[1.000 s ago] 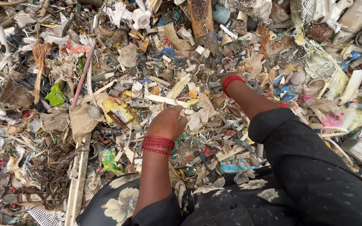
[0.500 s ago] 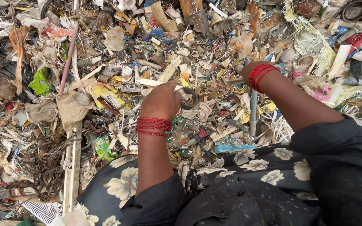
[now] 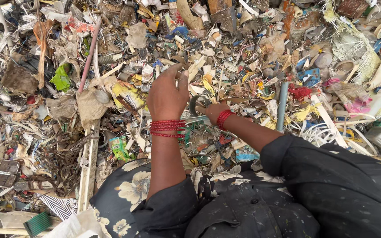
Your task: The person sorts through a pile of waste by hand, picking up various plastic and metal scraps and placing them into a white bag.
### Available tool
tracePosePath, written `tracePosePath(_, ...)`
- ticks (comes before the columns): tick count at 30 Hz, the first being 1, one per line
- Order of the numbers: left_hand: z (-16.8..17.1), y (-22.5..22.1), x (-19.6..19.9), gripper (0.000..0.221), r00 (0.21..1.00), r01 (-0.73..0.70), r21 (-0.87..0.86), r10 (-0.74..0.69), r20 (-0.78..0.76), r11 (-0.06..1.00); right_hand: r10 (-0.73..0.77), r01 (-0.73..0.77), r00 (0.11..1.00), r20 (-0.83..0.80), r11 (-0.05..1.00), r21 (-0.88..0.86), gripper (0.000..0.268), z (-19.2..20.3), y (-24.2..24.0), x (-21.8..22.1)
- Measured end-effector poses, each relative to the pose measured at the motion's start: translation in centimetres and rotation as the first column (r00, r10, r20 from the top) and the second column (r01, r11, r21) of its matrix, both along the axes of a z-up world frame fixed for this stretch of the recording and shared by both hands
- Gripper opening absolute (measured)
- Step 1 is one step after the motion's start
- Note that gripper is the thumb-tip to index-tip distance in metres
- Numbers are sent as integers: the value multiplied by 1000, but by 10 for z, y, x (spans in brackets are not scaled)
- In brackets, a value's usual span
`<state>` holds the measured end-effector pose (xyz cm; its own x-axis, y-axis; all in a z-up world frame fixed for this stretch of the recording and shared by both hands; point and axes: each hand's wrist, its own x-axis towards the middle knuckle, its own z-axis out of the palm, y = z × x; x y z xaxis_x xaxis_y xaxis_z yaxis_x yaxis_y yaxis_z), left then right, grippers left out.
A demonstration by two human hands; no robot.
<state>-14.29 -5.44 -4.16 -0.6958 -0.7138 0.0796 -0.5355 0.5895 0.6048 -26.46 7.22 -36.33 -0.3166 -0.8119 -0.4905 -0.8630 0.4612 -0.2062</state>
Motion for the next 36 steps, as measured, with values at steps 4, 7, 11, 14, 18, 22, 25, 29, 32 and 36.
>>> tracePosePath(4,-4,-6,5,34,1000,6,54,-7,19,999,-96,96,995,11,989,-112,25,-14,-1,-2)
tracePosePath(7,-5,-9,7,33,998,6,68,-11,60,998,-306,380,714,630,925,19,46,28,5,-44)
tracePosePath(11,0,-10,5,35,996,-19,94,11,86,995,-391,509,526,755,856,88,58,111,9,-116)
tracePosePath(14,1,-10,8,36,999,-10,113,4,50,994,-359,365,921,150,931,-16,51,151,52,-169)
tracePosePath(18,-2,-16,16,35,992,-25,89,14,124,996,-350,368,930,-113,881,297,44,179,216,-227)
tracePosePath(22,-30,-28,18,35,968,-42,97,16,249,994,-106,-1,980,168,843,538,63,194,383,-233)
tracePosePath(25,-75,-42,-10,34,949,-30,108,-6,317,994,-494,463,868,42,839,286,64,213,377,-220)
tracePosePath(29,-168,-47,-66,33,880,40,186,-123,459,982,-580,706,685,441,678,-204,58,293,308,-131)
tracePosePath(32,-245,-25,-86,45,751,117,263,-259,607,958,-400,776,567,720,554,-302,54,344,255,-35)
tracePosePath(36,-324,4,-103,46,882,227,30,-218,418,974,-236,842,438,868,447,-303,59,376,216,28)
